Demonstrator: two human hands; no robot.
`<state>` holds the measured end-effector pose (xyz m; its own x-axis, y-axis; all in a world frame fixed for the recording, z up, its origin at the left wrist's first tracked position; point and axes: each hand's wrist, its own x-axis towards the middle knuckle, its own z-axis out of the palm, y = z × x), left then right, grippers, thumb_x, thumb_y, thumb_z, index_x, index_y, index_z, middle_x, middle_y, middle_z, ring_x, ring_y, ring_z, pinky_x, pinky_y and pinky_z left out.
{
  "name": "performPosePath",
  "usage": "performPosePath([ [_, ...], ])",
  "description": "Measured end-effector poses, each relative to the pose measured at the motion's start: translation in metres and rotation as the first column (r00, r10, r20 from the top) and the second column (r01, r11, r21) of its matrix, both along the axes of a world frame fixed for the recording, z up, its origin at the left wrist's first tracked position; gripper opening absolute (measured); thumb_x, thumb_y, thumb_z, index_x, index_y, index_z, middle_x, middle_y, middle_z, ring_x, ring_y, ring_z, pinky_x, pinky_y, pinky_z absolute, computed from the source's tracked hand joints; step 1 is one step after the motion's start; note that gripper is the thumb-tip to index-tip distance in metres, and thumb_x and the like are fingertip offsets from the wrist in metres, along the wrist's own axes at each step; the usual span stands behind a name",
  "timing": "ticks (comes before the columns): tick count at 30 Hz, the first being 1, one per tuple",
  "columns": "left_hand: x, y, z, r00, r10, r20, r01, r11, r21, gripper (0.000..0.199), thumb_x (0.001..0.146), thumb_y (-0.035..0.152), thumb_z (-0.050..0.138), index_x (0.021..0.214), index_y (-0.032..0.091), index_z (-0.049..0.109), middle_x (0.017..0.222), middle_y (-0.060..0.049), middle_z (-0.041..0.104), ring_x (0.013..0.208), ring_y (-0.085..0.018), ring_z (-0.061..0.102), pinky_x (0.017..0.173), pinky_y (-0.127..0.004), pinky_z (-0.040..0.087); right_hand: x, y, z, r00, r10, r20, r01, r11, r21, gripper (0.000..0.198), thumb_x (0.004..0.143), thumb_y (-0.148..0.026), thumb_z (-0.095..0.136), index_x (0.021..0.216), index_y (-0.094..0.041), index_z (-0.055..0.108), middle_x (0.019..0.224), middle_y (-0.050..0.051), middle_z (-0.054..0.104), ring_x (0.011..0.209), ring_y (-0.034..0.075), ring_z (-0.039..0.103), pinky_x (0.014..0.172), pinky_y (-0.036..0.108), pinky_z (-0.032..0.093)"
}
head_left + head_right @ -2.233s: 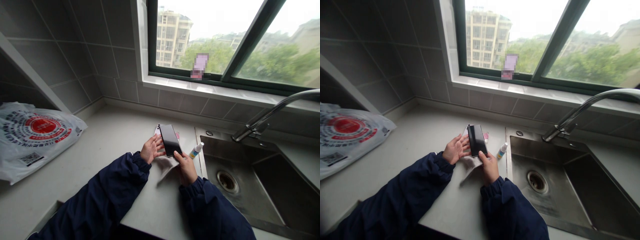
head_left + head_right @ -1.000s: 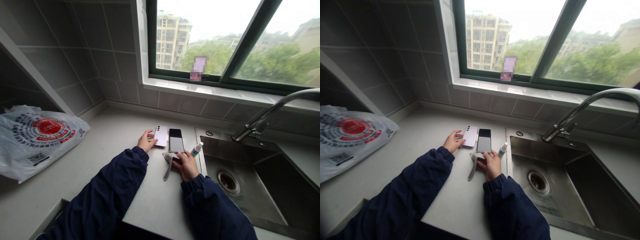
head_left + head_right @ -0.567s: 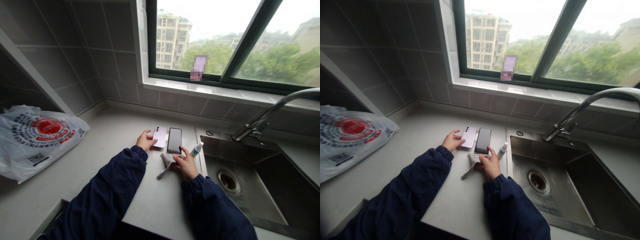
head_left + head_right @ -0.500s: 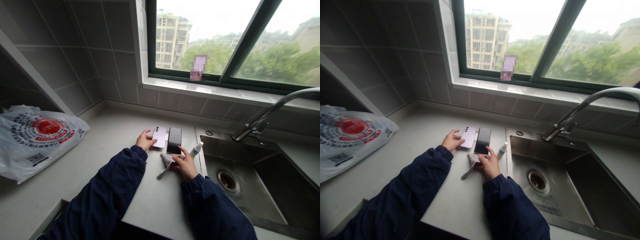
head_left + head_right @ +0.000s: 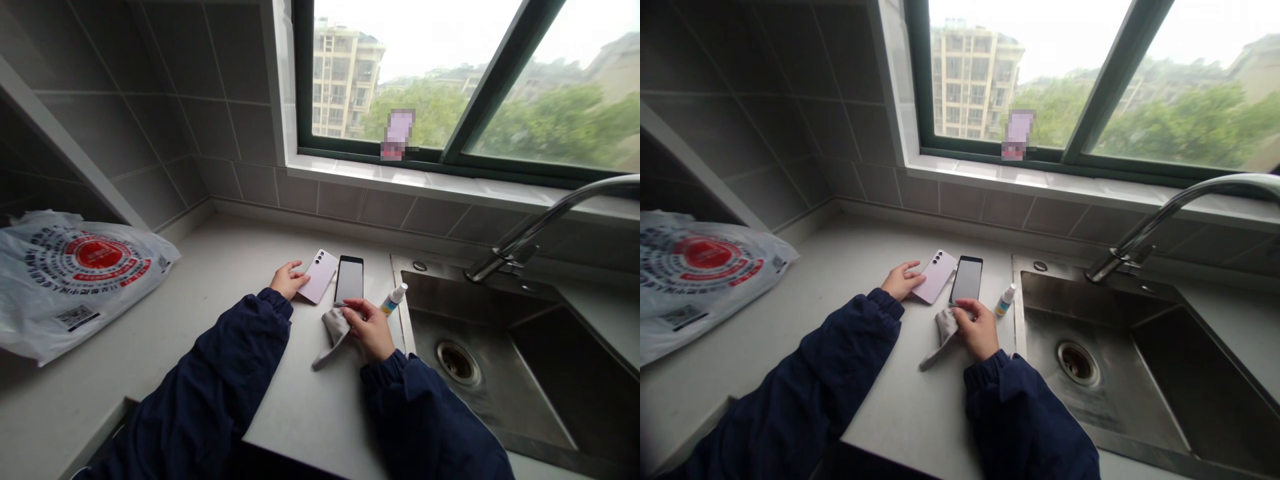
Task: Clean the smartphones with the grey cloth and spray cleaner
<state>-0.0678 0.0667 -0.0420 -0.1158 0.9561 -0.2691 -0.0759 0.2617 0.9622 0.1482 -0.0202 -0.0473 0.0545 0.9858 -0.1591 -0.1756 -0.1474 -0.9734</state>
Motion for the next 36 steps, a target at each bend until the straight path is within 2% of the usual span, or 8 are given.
performPosePath([
  [6, 0.003, 0.0, 0.0, 0.975, -0.006, 0.22, 0.014, 0.999, -0.032, 0.061, 0.076, 0.009, 0.074, 0.134, 0.012, 0.052, 0.093, -0.008, 0.07, 0.069, -0.013, 0.066, 0.061, -0.027, 0.057, 0.002, 0.001, -0.002, 0.999, -0.038, -0.022, 0.038, 0.999, 0.031, 0.048, 0.06, -0.044, 0.089, 0.097, -0.018, 0.074, 0.074, 0.004, 0.073, 0.062, 0.017, 0.065, 0.056, 0.027, 0.054],
  [12, 0.007, -0.01, 0.017, 0.894, -0.133, 0.427, 0.169, 0.985, -0.046, 0.046, 0.075, 0.008, 0.073, 0.12, 0.011, 0.062, 0.101, -0.014, 0.072, 0.078, -0.018, 0.07, 0.073, -0.032, 0.059, 0.002, 0.0, 0.0, 0.999, -0.041, -0.032, 0.042, 0.998, 0.046, 0.049, 0.063, -0.047, 0.088, 0.098, -0.017, 0.074, 0.076, 0.003, 0.072, 0.062, 0.015, 0.064, 0.057, 0.026, 0.052],
  [16, 0.01, -0.016, 0.023, 0.849, -0.177, 0.499, 0.22, 0.975, -0.03, 0.045, 0.076, 0.007, 0.069, 0.12, 0.013, 0.061, 0.106, -0.013, 0.071, 0.082, -0.019, 0.071, 0.076, -0.033, 0.059, 0.001, -0.001, 0.002, 0.999, -0.031, -0.028, 0.032, 0.998, 0.048, 0.049, 0.062, -0.048, 0.088, 0.097, -0.016, 0.074, 0.074, 0.003, 0.072, 0.061, 0.015, 0.064, 0.058, 0.025, 0.052],
  [22, 0.014, -0.02, 0.023, 0.831, -0.19, 0.522, 0.216, 0.976, 0.01, 0.046, 0.075, 0.01, 0.072, 0.119, 0.013, 0.058, 0.107, -0.013, 0.071, 0.079, -0.017, 0.071, 0.077, -0.033, 0.059, 0.001, -0.001, 0.002, 0.999, -0.03, -0.021, 0.031, 0.998, 0.06, 0.046, 0.065, -0.047, 0.087, 0.097, -0.016, 0.074, 0.075, 0.003, 0.072, 0.063, 0.015, 0.064, 0.059, 0.025, 0.052],
  [28, 0.019, -0.02, 0.018, 0.869, -0.12, 0.48, 0.132, 0.991, 0.009, 0.051, 0.07, 0.016, 0.08, 0.115, 0.015, 0.056, 0.103, -0.01, 0.071, 0.076, -0.017, 0.069, 0.071, -0.034, 0.06, 0.002, 0.0, -0.001, 0.999, -0.041, -0.015, 0.042, 0.997, 0.065, 0.046, 0.065, -0.048, 0.087, 0.097, -0.017, 0.074, 0.077, 0.003, 0.073, 0.064, 0.016, 0.065, 0.06, 0.026, 0.052],
  [36, 0.023, -0.019, 0.01, 0.905, -0.041, 0.422, 0.057, 0.998, -0.024, 0.054, 0.06, 0.014, 0.087, 0.106, 0.017, 0.057, 0.096, -0.006, 0.07, 0.071, -0.017, 0.068, 0.061, -0.031, 0.058, 0.001, 0.0, 0.002, 0.999, -0.032, -0.009, 0.033, 0.998, 0.06, 0.049, 0.063, -0.05, 0.087, 0.096, -0.016, 0.074, 0.078, 0.005, 0.073, 0.064, 0.016, 0.065, 0.06, 0.027, 0.053],
])
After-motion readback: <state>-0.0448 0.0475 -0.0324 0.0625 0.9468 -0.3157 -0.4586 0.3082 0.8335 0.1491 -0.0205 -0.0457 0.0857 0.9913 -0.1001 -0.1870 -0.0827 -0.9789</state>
